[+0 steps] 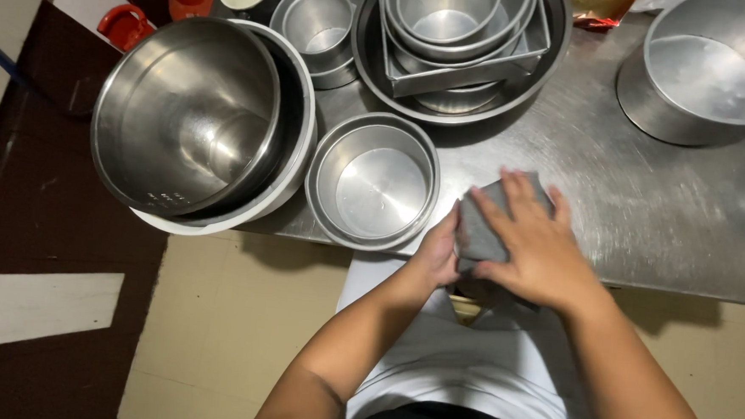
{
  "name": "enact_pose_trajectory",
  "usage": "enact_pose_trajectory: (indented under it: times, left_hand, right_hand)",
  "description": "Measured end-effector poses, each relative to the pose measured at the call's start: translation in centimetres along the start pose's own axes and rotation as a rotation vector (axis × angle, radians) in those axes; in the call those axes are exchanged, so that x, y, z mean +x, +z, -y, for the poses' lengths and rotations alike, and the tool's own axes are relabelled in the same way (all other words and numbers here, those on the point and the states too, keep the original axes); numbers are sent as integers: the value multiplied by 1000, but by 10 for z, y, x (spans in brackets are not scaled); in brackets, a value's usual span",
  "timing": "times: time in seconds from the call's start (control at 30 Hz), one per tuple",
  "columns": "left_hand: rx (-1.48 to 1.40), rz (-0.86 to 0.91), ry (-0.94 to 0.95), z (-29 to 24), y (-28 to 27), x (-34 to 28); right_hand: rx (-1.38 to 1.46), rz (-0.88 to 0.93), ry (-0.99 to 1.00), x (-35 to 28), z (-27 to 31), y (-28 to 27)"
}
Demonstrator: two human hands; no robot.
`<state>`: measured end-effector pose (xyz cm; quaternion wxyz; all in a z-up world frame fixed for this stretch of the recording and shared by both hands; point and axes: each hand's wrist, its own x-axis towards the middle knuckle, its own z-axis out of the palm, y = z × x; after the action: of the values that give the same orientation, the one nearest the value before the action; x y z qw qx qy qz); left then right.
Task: Wiping and drying various metal baking tins with a cloth.
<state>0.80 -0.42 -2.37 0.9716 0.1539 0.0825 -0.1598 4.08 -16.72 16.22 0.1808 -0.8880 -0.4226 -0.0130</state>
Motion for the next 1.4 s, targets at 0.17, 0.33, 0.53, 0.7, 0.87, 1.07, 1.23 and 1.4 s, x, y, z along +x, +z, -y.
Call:
enact_pose_trajectory:
  times: [0.17, 0.33, 0.53, 0.7, 0.87, 1.07, 1.23, 1.4]
  left_hand:
    - [276, -278, 100, -8, 41, -18]
    - [25, 25, -136, 12, -78, 3]
    - [-189, 413, -157, 5, -20, -2]
    - [-29, 138, -89, -2, 15, -10]
    - [64, 32, -52, -8, 40, -16]
    - [2, 82, -32, -9, 31, -12]
    - [-34, 73, -34, -8, 19, -9]
    - [-89, 36, -163, -5, 1, -4]
  right_hand:
    - [254, 21, -288, 24, 18, -8]
    - [651, 117, -316, 16, 10, -7]
    - [1306, 61, 30, -14, -33, 25]
    - [1342, 87, 432, 8, -20, -12]
    - [534, 289, 613, 31, 0, -44]
    - [61, -69, 238, 29, 10, -36]
    - [208, -146, 28, 25, -18, -10]
    - [425, -148, -128, 19, -25, -7]
